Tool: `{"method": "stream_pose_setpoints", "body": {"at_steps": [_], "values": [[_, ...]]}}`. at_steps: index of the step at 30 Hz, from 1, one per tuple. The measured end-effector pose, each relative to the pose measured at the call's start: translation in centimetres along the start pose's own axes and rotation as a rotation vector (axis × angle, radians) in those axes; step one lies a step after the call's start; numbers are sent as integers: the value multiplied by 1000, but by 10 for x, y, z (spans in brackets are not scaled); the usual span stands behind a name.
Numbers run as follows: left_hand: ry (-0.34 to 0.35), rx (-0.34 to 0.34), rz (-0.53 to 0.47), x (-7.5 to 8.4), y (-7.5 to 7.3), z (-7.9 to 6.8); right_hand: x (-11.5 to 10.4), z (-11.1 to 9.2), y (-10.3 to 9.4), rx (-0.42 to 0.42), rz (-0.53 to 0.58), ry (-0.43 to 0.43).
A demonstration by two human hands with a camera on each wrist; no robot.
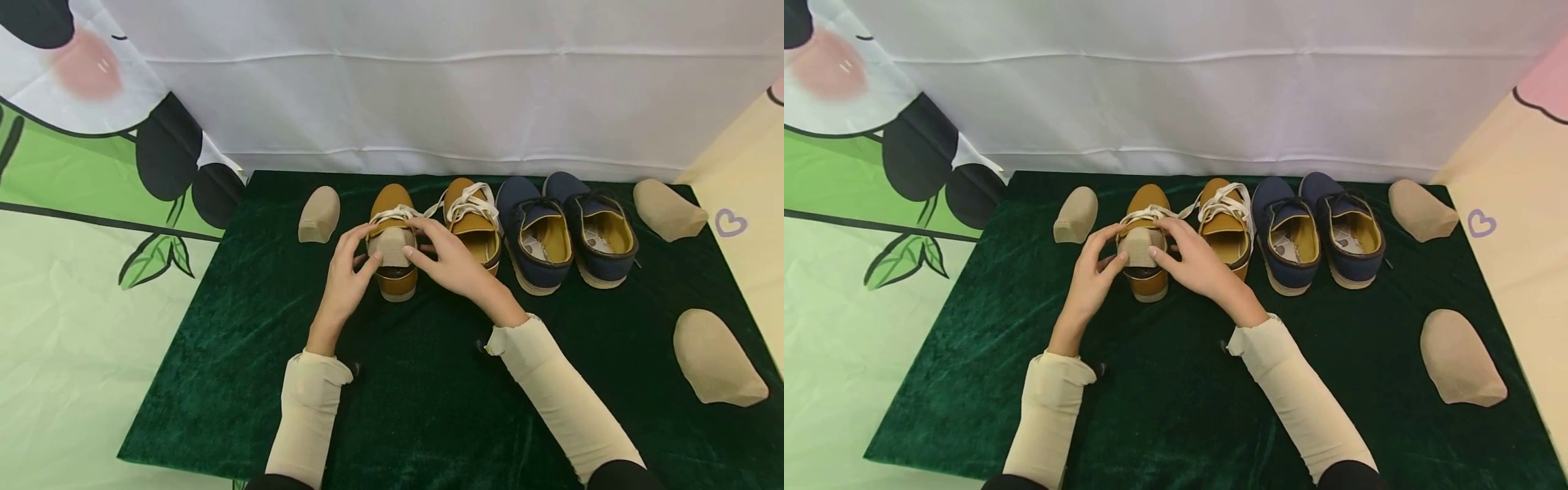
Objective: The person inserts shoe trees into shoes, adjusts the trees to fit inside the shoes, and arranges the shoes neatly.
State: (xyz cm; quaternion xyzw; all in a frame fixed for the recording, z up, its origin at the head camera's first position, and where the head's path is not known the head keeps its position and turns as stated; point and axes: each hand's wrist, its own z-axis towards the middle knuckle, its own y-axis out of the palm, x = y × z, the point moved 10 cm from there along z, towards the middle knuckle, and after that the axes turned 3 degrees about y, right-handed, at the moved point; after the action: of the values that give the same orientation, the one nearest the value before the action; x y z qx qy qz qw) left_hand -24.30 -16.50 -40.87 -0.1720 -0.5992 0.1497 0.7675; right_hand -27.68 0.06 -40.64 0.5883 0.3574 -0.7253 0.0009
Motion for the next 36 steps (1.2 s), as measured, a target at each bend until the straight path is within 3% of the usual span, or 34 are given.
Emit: {"method": "stream_pose_setpoints", "body": {"at_steps": [17,24,36], "values": [[27,49,-34,-8,4,2,-1,-2,1,100,-60,-61],[35,68,0,-7,5,2,-3,-2,2,131,-107,-97],[13,77,65,-8,6,6,-5,1,-1,161,-122,-77]]}}
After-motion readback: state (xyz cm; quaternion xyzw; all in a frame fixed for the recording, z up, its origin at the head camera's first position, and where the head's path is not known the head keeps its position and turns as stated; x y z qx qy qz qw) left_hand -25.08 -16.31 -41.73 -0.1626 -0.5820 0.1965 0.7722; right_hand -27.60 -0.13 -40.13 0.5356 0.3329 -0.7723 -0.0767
